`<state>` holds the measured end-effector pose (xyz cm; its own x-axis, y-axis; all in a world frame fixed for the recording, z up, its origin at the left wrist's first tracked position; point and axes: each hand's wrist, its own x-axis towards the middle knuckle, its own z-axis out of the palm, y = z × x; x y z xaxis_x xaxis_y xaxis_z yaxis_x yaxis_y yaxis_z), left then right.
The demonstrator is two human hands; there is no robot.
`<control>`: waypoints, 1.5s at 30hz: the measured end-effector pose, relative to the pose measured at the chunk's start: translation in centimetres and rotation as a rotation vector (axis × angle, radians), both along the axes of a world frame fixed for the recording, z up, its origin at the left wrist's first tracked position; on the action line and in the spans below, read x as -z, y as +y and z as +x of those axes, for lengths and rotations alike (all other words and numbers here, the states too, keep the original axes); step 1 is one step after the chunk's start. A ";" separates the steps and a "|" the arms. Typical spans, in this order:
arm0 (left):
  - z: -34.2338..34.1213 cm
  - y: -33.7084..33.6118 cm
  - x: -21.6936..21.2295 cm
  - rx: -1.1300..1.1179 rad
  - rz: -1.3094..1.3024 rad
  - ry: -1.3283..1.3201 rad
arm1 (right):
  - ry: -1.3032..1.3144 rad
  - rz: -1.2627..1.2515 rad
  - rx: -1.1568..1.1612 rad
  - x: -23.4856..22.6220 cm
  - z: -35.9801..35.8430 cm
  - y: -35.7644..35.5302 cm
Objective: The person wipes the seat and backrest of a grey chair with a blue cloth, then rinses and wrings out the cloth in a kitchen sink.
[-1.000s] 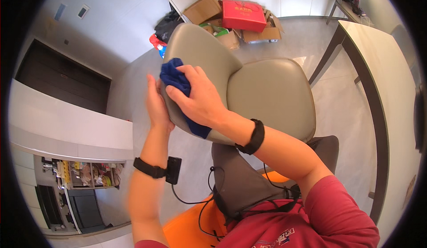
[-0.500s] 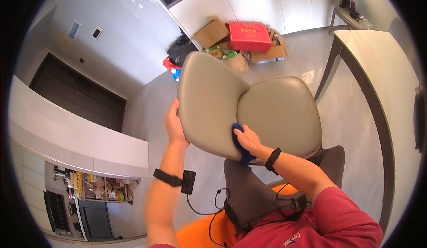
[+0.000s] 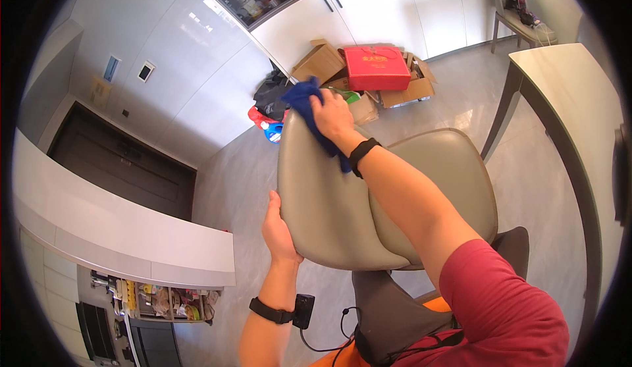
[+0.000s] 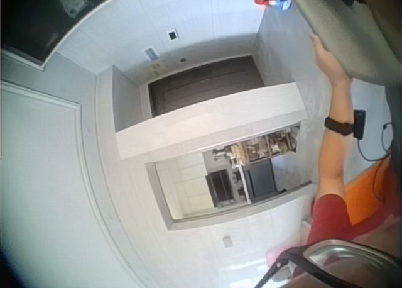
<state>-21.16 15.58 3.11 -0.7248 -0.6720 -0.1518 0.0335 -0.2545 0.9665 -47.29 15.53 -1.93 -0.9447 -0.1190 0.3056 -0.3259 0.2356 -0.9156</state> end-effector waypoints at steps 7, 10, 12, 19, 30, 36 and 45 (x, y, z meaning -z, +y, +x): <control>1.3 -1.6 0.3 0.048 0.076 0.063 | 0.002 -0.476 -0.330 1.2 14.3 3.4; 2.0 -1.5 0.1 0.119 0.129 0.224 | 0.219 -0.410 -0.512 -2.4 18.1 7.7; 1.4 -1.1 0.1 0.105 0.119 0.193 | 0.271 -0.435 -0.496 -1.4 15.6 6.1; 0.6 -0.3 -0.7 0.068 -0.165 -0.092 | 0.068 -0.188 0.214 9.5 0.2 -1.1; 3.1 -4.9 1.4 0.095 -0.055 -0.004 | -0.161 -0.467 -0.556 0.4 18.7 8.1; 2.0 -2.5 -0.1 0.049 -0.150 -0.084 | -0.009 -0.454 -0.417 3.9 15.2 6.4; 1.7 -3.3 1.2 -0.157 -0.323 -0.124 | -0.660 0.547 -0.603 23.6 11.8 11.0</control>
<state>-19.47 12.27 1.91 -0.5984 -0.8011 0.0062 -0.0738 0.0628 0.9953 -35.44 26.48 -25.50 -0.6420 -0.5925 -0.4865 -0.0016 0.6356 -0.7720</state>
